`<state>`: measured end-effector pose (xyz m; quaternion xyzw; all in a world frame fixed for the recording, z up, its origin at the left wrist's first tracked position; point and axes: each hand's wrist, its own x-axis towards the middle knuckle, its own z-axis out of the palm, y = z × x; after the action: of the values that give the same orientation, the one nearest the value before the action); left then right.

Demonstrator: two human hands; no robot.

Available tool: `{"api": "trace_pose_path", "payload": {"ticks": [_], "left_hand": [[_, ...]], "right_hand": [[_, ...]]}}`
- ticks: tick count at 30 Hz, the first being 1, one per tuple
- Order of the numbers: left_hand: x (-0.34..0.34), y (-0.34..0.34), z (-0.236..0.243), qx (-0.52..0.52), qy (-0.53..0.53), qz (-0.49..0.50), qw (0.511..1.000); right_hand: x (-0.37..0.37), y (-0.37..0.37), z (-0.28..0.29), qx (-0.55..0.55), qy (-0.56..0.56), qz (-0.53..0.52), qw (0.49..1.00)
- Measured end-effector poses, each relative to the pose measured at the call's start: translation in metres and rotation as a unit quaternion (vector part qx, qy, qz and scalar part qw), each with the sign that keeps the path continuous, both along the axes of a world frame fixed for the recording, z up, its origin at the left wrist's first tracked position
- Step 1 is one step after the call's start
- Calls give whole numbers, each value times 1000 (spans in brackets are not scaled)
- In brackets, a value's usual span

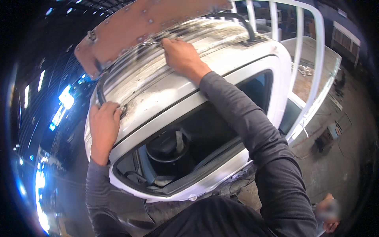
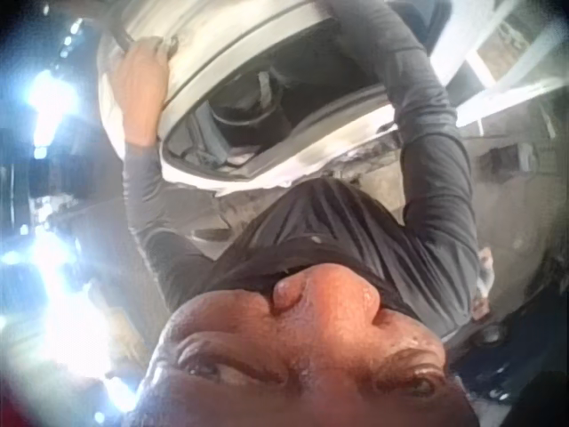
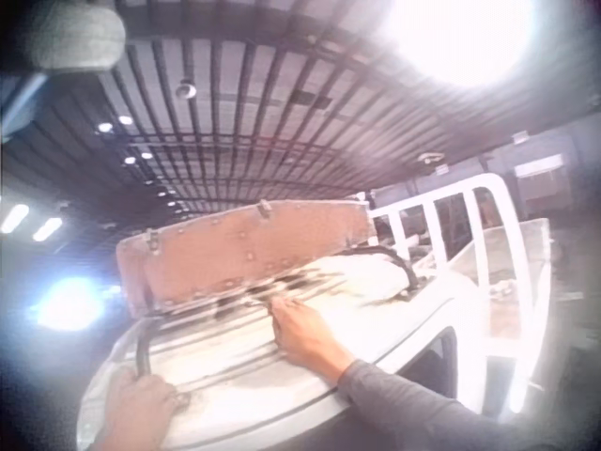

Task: The person positions a metal workbench under a white truck cab, climbs onto it, and uses a wrench to tighten bolts securing a roof rack to the cab. The person repeatedly adjusts the rack and tightens fasteners while standing on the bench.

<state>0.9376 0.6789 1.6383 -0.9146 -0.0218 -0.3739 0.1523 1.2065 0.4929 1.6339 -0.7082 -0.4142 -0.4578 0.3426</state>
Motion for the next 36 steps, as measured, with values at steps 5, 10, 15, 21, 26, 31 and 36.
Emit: {"api": "trace_pose_path", "payload": {"ticks": [5, 10, 15, 21, 26, 31, 36], "left_hand": [[8, 8, 5, 89, 16, -55, 994], [15, 1, 30, -5, 155, -87, 984], [18, 3, 29, 81, 171, -47, 981], [20, 3, 30, 118, 209, 6, 971], [18, 4, 29, 103, 203, 13, 974], [17, 7, 13, 73, 128, 10, 989], [2, 28, -33, -99, -181, -4, 979]], "right_hand": [[-9, -4, -1, -16, 27, 25, 999], [-2, -9, -7, -8, -8, 65, 998], [-5, -3, -10, -16, 33, 110, 993], [-5, -9, -10, -42, 30, 114, 992], [-10, -6, -7, -15, -27, 124, 992], [-28, -8, 12, -75, -73, 153, 983], [-68, 4, 6, -240, -111, 140, 954]]}}
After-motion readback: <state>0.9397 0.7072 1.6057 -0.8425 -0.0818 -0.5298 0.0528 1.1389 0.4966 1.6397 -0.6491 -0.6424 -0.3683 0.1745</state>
